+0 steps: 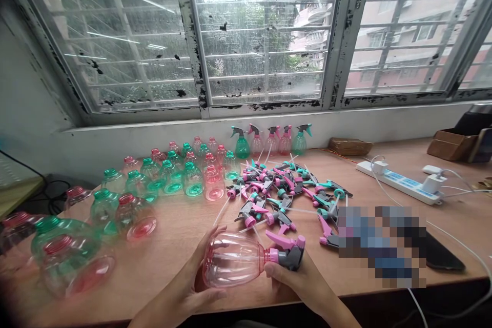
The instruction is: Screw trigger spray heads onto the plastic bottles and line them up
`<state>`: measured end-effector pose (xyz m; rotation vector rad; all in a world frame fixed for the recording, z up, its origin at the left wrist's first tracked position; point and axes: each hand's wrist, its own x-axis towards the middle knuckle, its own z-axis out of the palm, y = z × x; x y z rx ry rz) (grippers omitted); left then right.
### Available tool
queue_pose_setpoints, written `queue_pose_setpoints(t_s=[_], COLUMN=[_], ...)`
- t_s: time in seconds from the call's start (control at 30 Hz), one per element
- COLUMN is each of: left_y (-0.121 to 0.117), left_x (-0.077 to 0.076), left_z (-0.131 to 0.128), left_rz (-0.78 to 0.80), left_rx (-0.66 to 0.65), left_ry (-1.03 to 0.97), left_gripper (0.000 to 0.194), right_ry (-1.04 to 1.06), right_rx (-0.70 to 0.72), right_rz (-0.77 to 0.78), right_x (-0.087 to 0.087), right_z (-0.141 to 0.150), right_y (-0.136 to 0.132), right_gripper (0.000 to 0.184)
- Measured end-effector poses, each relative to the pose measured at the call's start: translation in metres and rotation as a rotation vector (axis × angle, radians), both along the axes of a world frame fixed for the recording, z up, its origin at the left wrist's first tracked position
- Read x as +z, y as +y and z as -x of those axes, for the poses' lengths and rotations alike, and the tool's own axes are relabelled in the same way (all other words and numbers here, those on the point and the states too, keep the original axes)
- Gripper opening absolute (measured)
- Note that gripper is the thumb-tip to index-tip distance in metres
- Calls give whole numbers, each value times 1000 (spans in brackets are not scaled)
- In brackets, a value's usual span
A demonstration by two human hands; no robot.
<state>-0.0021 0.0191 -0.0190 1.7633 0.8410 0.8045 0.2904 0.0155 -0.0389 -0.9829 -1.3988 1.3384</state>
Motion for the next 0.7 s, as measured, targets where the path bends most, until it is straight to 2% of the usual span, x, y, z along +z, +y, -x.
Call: queue_pose_setpoints(t_s=[0.2, 0.47, 0.6, 0.7], left_y=[1, 2, 2, 1], left_x=[-8, 0, 2, 0], left_z=[0, -3, -3, -1], left_rz=[1, 28, 71, 28], left_rx=[2, 34, 13, 10], left_ry=[-45, -30, -57, -28], left_gripper=[90, 108, 108, 110], right_ry=[-53, -105, -35, -37], right_rx=[12, 19, 40, 29], right_rz=[-28, -28, -29, -47], right_x=[4, 2, 5, 6], right_z=[0, -1, 0, 0], right_y=[0, 0, -1, -1], right_gripper=[45, 44, 47, 47])
